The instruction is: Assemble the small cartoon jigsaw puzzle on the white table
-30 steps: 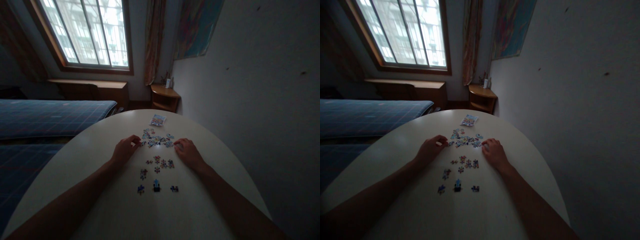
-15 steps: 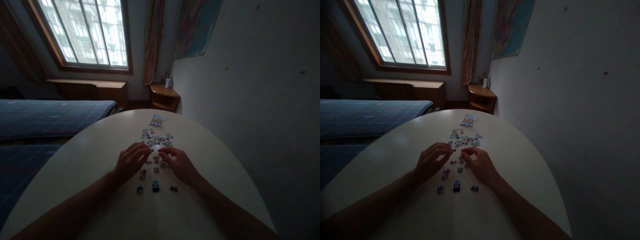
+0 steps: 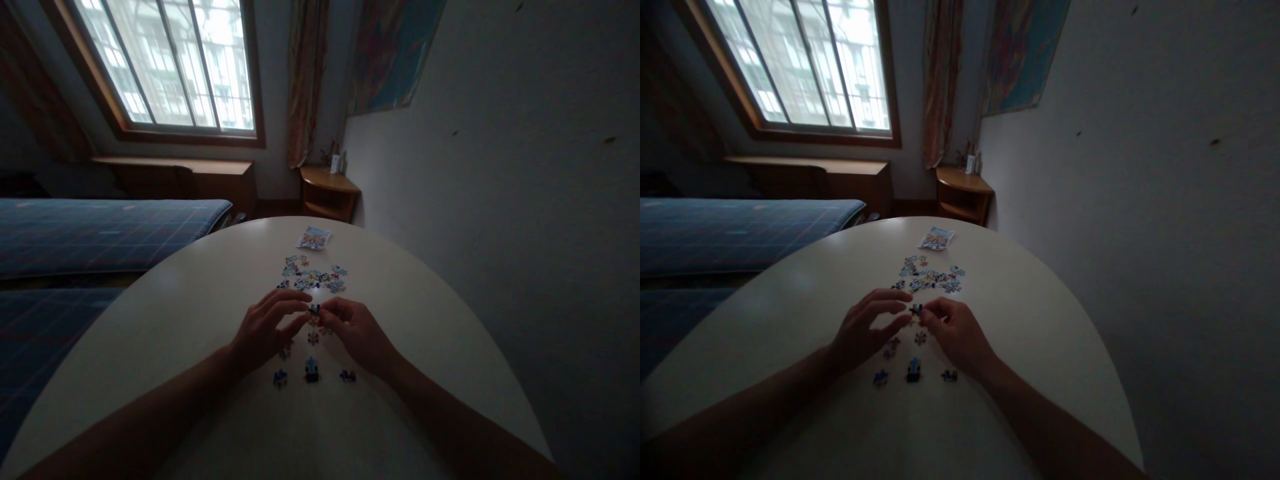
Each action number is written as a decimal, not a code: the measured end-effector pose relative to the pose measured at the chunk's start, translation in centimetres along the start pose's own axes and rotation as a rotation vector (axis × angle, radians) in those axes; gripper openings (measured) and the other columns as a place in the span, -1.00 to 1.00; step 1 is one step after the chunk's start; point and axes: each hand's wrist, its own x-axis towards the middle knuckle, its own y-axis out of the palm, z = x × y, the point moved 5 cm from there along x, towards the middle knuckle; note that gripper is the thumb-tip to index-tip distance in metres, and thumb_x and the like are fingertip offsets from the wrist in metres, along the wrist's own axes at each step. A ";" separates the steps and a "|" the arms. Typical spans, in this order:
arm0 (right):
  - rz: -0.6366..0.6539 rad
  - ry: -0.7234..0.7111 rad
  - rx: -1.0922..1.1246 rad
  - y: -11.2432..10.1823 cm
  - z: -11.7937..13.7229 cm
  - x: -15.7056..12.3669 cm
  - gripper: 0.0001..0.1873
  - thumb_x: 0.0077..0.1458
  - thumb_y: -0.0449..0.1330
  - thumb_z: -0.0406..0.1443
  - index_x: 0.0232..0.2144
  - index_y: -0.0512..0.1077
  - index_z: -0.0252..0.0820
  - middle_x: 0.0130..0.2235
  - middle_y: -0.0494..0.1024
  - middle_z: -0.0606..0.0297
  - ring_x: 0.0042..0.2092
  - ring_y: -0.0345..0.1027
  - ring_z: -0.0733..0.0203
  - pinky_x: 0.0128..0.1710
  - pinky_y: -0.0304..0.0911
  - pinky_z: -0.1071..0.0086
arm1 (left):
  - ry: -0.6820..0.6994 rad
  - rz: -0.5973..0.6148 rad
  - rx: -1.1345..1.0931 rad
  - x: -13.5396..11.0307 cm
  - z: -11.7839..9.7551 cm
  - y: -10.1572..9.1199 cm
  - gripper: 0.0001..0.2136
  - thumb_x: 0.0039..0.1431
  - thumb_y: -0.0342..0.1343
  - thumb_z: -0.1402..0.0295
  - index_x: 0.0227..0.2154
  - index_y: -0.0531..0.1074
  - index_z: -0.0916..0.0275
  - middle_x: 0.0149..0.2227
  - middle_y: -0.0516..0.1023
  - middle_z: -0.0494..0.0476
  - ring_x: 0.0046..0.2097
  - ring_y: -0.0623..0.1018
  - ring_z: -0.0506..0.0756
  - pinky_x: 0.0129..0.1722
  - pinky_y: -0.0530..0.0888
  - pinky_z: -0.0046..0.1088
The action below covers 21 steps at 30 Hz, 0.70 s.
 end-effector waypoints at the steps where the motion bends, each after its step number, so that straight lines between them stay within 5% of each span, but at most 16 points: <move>1: -0.001 0.004 -0.019 -0.2 -0.1 0.0 -0.79 0.11 0.17 -0.19 -0.38 0.50 -0.21 -0.40 0.57 0.26 -0.35 0.41 0.23 -0.29 0.28 0.34 | -0.054 0.002 -0.016 -0.1 0.2 0.0 -0.77 0.23 0.19 0.46 -0.08 0.36 0.20 -0.10 0.56 0.19 -0.08 0.56 0.08 -0.25 0.60 -0.42; 6: 0.034 0.012 -0.068 -0.5 -0.3 0.2 -0.77 0.09 0.18 -0.17 -0.40 0.52 -0.21 -0.45 0.54 0.29 -0.40 0.37 0.25 -0.35 0.24 0.37 | -0.231 0.048 -0.093 -0.5 1.2 0.5 -0.83 0.27 0.15 0.37 -0.09 0.41 0.21 -0.17 0.58 0.16 -0.22 0.58 0.04 -0.38 0.59 -0.50; 21: 0.063 -0.008 0.049 -0.1 -0.6 0.4 -0.69 0.11 0.21 -0.06 -0.40 0.52 -0.20 -0.43 0.55 0.29 -0.40 0.38 0.26 -0.35 0.26 0.38 | -0.135 0.093 -0.097 -0.5 0.7 1.0 -0.88 0.26 0.15 0.38 -0.17 0.40 0.24 -0.25 0.51 0.14 -0.28 0.53 0.01 -0.42 0.54 -0.54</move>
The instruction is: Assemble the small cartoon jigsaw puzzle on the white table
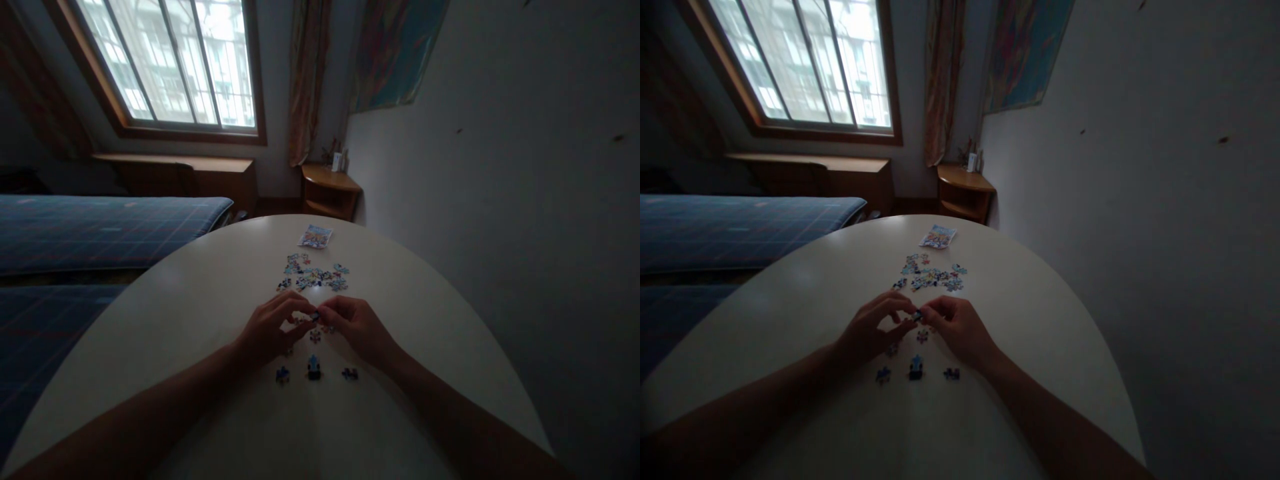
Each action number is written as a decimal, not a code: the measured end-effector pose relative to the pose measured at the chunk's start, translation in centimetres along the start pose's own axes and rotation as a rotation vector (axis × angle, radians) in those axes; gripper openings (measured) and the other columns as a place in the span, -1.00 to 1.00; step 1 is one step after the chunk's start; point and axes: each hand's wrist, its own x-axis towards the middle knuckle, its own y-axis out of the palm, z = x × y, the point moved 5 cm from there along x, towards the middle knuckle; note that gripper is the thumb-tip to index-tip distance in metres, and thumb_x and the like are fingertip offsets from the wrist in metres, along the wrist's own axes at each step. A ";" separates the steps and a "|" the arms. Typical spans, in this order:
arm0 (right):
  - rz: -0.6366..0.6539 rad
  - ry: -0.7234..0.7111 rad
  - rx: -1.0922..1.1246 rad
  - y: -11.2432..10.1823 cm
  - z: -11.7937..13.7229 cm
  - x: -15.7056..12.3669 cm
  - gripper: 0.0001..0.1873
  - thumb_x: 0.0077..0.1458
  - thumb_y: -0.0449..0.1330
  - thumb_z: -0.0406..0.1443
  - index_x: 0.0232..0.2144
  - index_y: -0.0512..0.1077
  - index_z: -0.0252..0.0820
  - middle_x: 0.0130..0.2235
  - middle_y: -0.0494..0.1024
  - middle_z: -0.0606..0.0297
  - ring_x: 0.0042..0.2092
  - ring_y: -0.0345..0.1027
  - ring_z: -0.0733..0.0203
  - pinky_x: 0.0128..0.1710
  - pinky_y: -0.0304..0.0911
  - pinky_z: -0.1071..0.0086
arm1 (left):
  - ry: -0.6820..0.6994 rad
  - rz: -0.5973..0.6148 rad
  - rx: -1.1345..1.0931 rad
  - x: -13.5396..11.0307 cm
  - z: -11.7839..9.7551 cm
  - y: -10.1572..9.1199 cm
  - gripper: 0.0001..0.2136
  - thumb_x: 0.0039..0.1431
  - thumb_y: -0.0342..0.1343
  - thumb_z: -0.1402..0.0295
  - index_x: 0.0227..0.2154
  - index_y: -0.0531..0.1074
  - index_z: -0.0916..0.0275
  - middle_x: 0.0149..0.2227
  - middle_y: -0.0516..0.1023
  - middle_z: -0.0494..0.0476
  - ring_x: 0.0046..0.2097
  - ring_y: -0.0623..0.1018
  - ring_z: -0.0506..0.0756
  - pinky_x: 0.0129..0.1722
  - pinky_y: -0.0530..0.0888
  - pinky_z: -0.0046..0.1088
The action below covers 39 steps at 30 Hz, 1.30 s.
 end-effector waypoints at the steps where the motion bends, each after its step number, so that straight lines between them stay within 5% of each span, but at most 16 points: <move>1: 0.001 0.004 0.009 0.0 -0.1 0.0 -0.68 0.10 0.22 -0.06 -0.39 0.52 -0.20 -0.42 0.56 0.29 -0.39 0.39 0.26 -0.34 0.27 0.37 | 0.001 0.006 0.004 0.0 0.0 0.0 -0.88 0.26 0.15 0.38 -0.17 0.40 0.23 -0.26 0.51 0.13 -0.28 0.53 0.01 -0.42 0.54 -0.54; 9: -0.006 -0.067 0.001 0.1 -0.2 0.0 -0.70 0.14 0.23 -0.12 -0.13 0.51 -0.13 -0.31 0.59 0.27 -0.30 0.44 0.24 -0.28 0.32 0.34 | -0.038 -0.028 0.038 -0.3 0.7 0.0 -0.87 0.25 0.18 0.34 -0.18 0.41 0.22 -0.24 0.52 0.13 -0.28 0.53 0.00 -0.43 0.52 -0.55; 23: -0.064 -0.017 -0.026 -0.1 -0.1 -0.1 -0.67 -0.06 0.39 -0.09 -0.45 0.41 -0.19 -0.40 0.57 0.28 -0.35 0.47 0.22 -0.33 0.34 0.35 | -0.113 -0.079 -0.029 0.2 0.7 -0.6 -0.93 0.29 0.11 0.41 -0.30 0.47 0.23 -0.30 0.59 0.12 -0.28 0.58 0.01 -0.42 0.53 -0.58; 32: 0.010 -0.066 -0.030 0.6 0.4 -0.5 -0.66 0.02 0.35 -0.19 -0.14 0.42 -0.08 -0.40 0.61 0.37 -0.33 0.52 0.22 -0.31 0.35 0.36 | -0.371 -0.044 -0.107 -0.1 1.2 0.1 -0.91 0.23 0.12 0.37 -0.38 0.47 0.22 -0.40 0.59 0.04 -0.44 0.55 -0.03 -0.51 0.51 -0.62; 39: -0.027 -0.051 -0.110 0.3 0.8 -0.5 -0.76 0.01 0.36 -0.20 -0.26 0.49 -0.12 -0.35 0.66 0.28 -0.30 0.56 0.15 -0.27 0.38 0.31 | -0.501 -0.052 -0.245 -0.3 1.4 0.6 -0.94 0.17 0.13 0.40 -0.38 0.47 0.25 -0.43 0.58 0.04 -0.47 0.56 -0.02 -0.56 0.51 -0.63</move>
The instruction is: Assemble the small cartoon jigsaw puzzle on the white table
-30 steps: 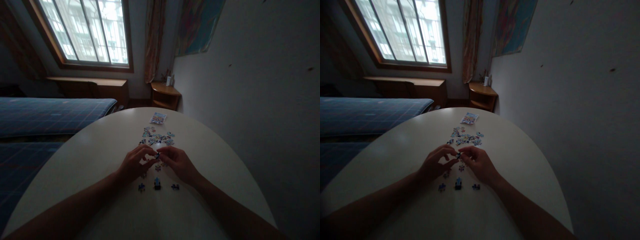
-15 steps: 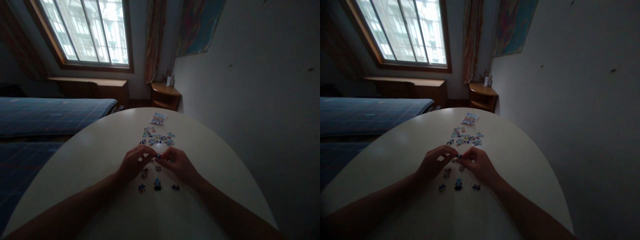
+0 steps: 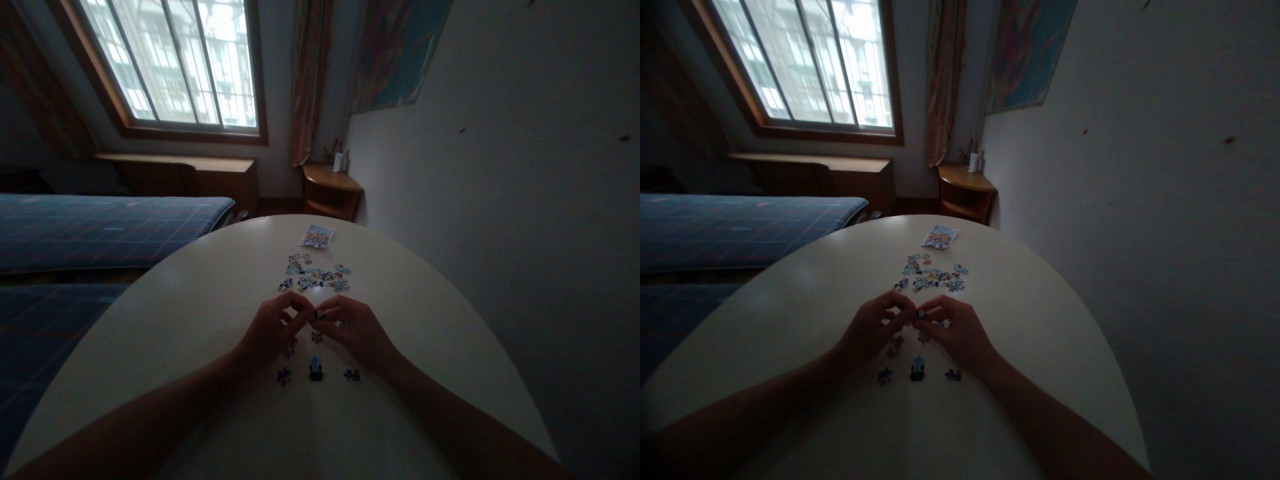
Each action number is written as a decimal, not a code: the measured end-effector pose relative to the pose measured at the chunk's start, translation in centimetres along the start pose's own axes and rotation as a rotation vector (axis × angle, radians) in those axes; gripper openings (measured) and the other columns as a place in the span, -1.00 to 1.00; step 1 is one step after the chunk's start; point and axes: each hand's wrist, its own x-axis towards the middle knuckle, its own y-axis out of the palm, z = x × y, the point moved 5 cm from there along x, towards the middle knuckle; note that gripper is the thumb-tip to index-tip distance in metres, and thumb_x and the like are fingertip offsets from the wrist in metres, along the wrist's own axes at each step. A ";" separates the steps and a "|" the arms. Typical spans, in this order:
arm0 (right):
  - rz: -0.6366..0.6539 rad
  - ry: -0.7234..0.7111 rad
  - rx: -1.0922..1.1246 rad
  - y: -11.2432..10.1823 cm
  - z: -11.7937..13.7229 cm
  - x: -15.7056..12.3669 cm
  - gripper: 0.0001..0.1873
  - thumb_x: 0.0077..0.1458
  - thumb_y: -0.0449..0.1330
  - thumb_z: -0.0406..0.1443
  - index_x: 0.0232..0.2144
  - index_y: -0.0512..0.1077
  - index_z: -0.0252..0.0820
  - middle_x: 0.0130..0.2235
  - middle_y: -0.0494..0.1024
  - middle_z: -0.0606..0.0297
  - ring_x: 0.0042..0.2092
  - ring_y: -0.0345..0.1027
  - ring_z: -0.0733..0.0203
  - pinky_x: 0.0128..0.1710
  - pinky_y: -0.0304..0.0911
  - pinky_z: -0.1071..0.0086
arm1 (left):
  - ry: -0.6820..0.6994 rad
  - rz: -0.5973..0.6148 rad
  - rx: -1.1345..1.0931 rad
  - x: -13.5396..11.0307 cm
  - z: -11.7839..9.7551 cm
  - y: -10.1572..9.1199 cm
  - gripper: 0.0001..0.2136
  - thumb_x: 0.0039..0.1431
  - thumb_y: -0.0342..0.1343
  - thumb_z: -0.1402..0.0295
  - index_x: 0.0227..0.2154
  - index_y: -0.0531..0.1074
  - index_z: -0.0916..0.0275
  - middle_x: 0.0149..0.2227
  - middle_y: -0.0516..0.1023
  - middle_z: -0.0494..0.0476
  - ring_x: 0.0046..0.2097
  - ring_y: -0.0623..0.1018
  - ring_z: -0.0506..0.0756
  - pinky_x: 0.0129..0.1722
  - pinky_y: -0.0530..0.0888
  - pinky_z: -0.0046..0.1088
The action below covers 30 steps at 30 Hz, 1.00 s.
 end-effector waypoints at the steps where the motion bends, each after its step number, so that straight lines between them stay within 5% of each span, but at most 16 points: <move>1: -0.003 0.004 0.000 0.0 0.1 0.0 -0.74 0.00 0.37 -0.20 -0.24 0.48 -0.12 -0.37 0.66 0.30 -0.31 0.56 0.15 -0.29 0.37 0.32 | -0.008 0.000 -0.008 0.0 0.0 0.0 -0.94 0.17 0.13 0.40 -0.37 0.47 0.25 -0.42 0.58 0.05 -0.47 0.56 -0.02 -0.56 0.51 -0.62; 8: 0.004 0.013 -0.039 0.1 -0.2 -0.1 -0.63 0.00 0.36 -0.17 -0.13 0.44 -0.09 -0.43 0.62 0.36 -0.38 0.54 0.18 -0.41 0.30 0.41 | 0.006 0.022 -0.012 0.0 -0.2 0.1 -0.95 0.15 0.12 0.42 -0.37 0.47 0.25 -0.42 0.59 0.05 -0.45 0.56 -0.02 -0.52 0.51 -0.61; 21: -0.068 -0.114 -0.159 -0.8 0.1 0.1 -0.81 0.11 0.28 -0.23 -0.18 0.48 -0.07 -0.31 0.64 0.33 -0.28 0.52 0.20 -0.31 0.33 0.36 | -0.170 0.005 -0.024 0.1 0.7 0.0 -0.85 0.12 0.17 0.31 -0.45 0.44 0.30 -0.44 0.55 0.06 -0.43 0.54 -0.01 -0.45 0.51 -0.54; 30: -0.099 -0.184 -0.239 -1.3 0.8 0.1 -0.78 0.15 0.17 -0.34 -0.19 0.57 -0.06 -0.26 0.64 0.30 -0.24 0.47 0.21 -0.20 0.31 0.31 | -0.107 0.081 0.000 -0.1 1.0 0.6 -0.90 0.14 0.19 0.35 -0.37 0.45 0.27 -0.38 0.58 0.07 -0.39 0.56 -0.01 -0.47 0.47 -0.59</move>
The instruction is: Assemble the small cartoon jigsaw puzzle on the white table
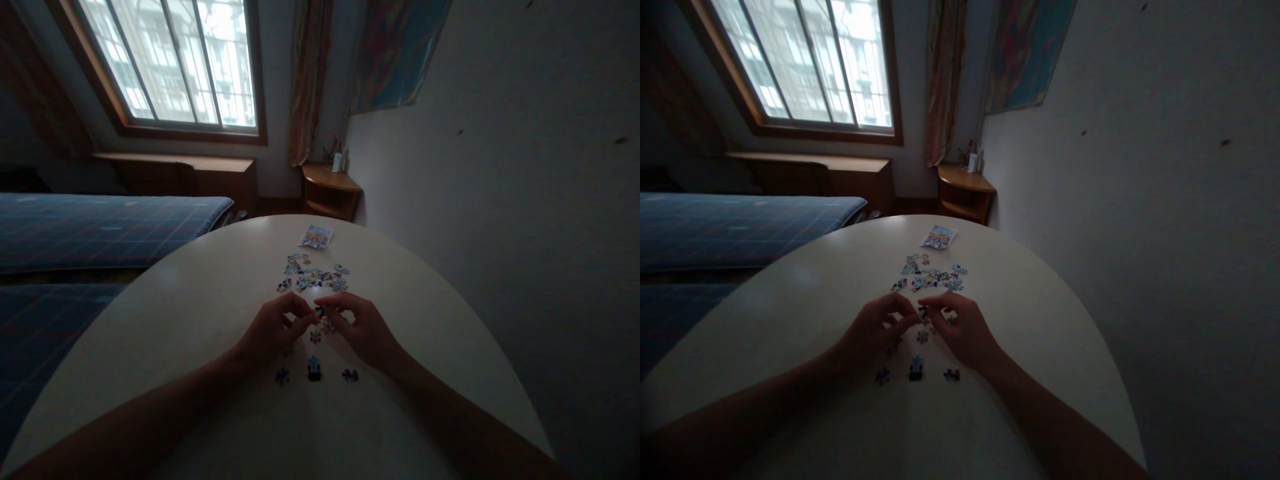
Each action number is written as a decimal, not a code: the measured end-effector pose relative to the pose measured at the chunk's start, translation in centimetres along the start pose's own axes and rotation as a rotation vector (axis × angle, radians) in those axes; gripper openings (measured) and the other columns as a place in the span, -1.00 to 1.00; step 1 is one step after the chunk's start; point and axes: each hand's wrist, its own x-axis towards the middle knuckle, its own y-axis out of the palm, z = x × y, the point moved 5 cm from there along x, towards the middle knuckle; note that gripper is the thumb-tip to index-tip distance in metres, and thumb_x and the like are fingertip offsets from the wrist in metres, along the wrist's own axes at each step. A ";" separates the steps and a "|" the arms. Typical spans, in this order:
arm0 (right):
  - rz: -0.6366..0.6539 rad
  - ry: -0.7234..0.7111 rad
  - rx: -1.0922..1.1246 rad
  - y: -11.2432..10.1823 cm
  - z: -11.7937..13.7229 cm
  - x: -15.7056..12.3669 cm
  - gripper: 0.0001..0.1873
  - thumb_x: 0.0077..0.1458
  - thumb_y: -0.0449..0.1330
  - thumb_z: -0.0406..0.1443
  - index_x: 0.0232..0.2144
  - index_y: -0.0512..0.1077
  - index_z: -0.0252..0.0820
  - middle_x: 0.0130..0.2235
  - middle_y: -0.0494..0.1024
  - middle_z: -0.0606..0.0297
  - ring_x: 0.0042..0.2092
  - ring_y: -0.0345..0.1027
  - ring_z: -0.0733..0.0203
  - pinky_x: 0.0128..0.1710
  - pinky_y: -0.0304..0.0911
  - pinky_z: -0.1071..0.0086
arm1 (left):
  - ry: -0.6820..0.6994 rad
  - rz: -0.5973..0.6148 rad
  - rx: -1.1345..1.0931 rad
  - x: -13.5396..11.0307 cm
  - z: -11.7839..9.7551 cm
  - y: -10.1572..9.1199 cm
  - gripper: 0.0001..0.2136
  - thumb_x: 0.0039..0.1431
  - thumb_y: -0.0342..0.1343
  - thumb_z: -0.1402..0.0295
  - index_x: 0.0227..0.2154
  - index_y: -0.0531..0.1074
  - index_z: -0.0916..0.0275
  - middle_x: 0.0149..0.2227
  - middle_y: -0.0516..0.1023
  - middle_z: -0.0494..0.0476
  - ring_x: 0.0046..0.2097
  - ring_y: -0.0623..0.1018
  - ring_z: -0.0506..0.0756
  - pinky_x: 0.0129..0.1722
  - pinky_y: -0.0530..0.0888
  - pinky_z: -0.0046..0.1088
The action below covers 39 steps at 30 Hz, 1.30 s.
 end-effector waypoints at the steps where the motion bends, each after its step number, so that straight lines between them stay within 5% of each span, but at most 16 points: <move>1: 0.003 0.001 -0.004 0.0 0.0 0.0 -0.78 0.14 0.17 -0.34 -0.19 0.57 -0.05 -0.26 0.64 0.31 -0.24 0.47 0.20 -0.20 0.30 0.31 | 0.008 -0.012 -0.007 0.0 0.0 -0.1 -0.90 0.14 0.19 0.35 -0.35 0.44 0.27 -0.37 0.59 0.08 -0.37 0.57 0.00 -0.47 0.47 -0.59; 11: -0.020 0.050 -0.014 -0.2 0.0 0.1 -0.93 0.09 0.22 -0.33 -0.36 0.53 -0.15 -0.36 0.61 0.30 -0.29 0.45 0.21 -0.22 0.28 0.32 | 0.032 0.028 0.037 0.0 -0.2 -0.2 -0.87 0.18 0.17 0.34 -0.24 0.55 0.21 -0.32 0.64 0.10 -0.32 0.61 0.03 -0.40 0.50 -0.54; 39: 0.049 0.012 -0.009 -0.3 0.3 0.1 -0.88 0.07 0.25 -0.32 -0.28 0.53 -0.15 -0.30 0.63 0.28 -0.24 0.48 0.19 -0.18 0.34 0.30 | 0.035 -0.010 0.079 0.0 -0.2 -0.4 -0.90 0.17 0.18 0.38 -0.27 0.55 0.22 -0.33 0.64 0.07 -0.42 0.57 -0.01 -0.47 0.51 -0.57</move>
